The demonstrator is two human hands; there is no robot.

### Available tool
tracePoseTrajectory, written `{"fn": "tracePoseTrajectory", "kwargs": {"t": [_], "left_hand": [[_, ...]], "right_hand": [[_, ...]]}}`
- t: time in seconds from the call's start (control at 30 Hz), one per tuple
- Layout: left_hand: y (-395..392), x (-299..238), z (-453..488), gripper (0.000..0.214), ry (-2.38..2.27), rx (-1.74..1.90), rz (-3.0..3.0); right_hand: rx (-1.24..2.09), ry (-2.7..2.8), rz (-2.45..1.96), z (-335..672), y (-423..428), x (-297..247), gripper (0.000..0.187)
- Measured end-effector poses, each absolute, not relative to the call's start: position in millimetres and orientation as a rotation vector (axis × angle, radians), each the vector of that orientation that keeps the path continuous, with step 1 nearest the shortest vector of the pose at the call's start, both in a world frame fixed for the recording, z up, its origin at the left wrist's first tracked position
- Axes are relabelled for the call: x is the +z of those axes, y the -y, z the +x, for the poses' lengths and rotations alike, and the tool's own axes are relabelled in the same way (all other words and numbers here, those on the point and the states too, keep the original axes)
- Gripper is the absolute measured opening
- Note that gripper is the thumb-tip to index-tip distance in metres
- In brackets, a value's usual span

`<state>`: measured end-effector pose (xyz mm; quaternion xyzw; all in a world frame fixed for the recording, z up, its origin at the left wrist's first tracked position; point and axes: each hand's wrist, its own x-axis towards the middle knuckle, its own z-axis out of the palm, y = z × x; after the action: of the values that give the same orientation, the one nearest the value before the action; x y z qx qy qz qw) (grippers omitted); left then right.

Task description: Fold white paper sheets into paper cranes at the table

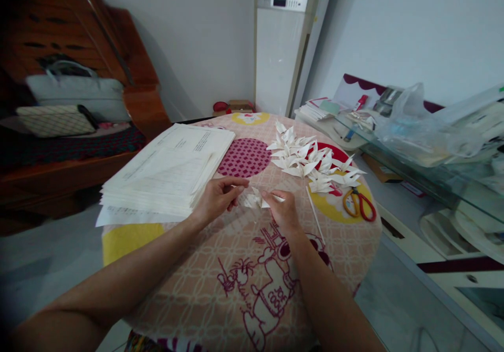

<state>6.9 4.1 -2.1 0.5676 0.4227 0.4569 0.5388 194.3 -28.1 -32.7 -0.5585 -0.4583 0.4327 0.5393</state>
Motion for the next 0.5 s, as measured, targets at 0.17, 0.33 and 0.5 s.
{"fn": "tracePoseTrajectory", "kwargs": {"t": [0.17,0.33,0.5], "left_hand": [[-1.6,-3.8,5.8,0.022,-0.998,1.238,1.358],[1.1,-6.3,4.9,0.051,-0.944,1.107,2.15],[1.1,-17.6,15.2,0.04,-1.08,0.761,2.789]], "right_hand": [[1.103,0.902,-1.328,193.4,28.0,-25.6,0.039],[1.184,0.819,-1.329,194.0,28.4,-20.1,0.041],[1.336,0.81,-1.308,190.2,28.2,-22.4,0.043]]}}
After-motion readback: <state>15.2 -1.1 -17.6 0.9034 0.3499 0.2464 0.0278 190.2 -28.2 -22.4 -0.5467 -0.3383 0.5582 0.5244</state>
